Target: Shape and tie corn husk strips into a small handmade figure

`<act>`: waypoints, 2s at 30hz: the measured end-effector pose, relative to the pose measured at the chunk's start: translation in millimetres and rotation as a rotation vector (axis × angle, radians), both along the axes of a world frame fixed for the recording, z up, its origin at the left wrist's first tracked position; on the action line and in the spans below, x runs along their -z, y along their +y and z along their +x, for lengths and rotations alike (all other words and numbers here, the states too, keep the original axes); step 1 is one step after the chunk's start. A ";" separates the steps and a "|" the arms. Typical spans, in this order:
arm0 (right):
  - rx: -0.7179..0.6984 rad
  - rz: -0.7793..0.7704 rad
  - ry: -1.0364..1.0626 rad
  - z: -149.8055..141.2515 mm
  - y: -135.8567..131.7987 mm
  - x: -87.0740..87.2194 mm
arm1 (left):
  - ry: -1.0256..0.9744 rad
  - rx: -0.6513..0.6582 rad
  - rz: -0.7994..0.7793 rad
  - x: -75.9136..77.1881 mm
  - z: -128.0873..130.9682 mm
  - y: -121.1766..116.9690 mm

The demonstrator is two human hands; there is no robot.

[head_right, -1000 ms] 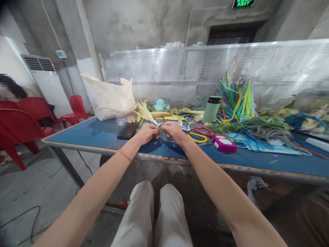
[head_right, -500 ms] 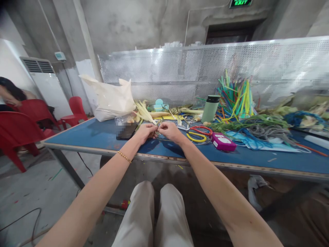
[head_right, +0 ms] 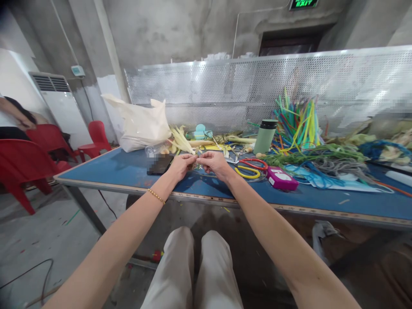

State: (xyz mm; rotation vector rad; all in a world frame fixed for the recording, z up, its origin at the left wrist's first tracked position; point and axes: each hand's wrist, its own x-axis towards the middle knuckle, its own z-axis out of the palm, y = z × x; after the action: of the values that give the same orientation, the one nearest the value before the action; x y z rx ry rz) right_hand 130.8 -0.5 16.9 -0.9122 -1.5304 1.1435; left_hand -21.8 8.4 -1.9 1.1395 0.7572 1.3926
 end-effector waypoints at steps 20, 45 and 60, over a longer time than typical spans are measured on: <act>0.119 0.395 -0.479 0.3 12.7 8.7 | -0.188 0.047 -0.202 -7.3 -4.9 -0.3; 0.171 0.047 -0.465 13.4 1.4 -1.6 | -0.079 -0.141 -0.062 5.6 -8.1 20.0; 0.369 0.339 -0.688 36.5 1.1 -7.3 | 0.022 -0.185 -0.012 5.3 -6.8 16.8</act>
State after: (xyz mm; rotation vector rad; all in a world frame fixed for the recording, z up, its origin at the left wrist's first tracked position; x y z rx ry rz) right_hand 167.4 0.7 24.2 -1.3557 -1.9068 0.2857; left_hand -28.7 25.2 -7.2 1.0989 0.9041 1.5288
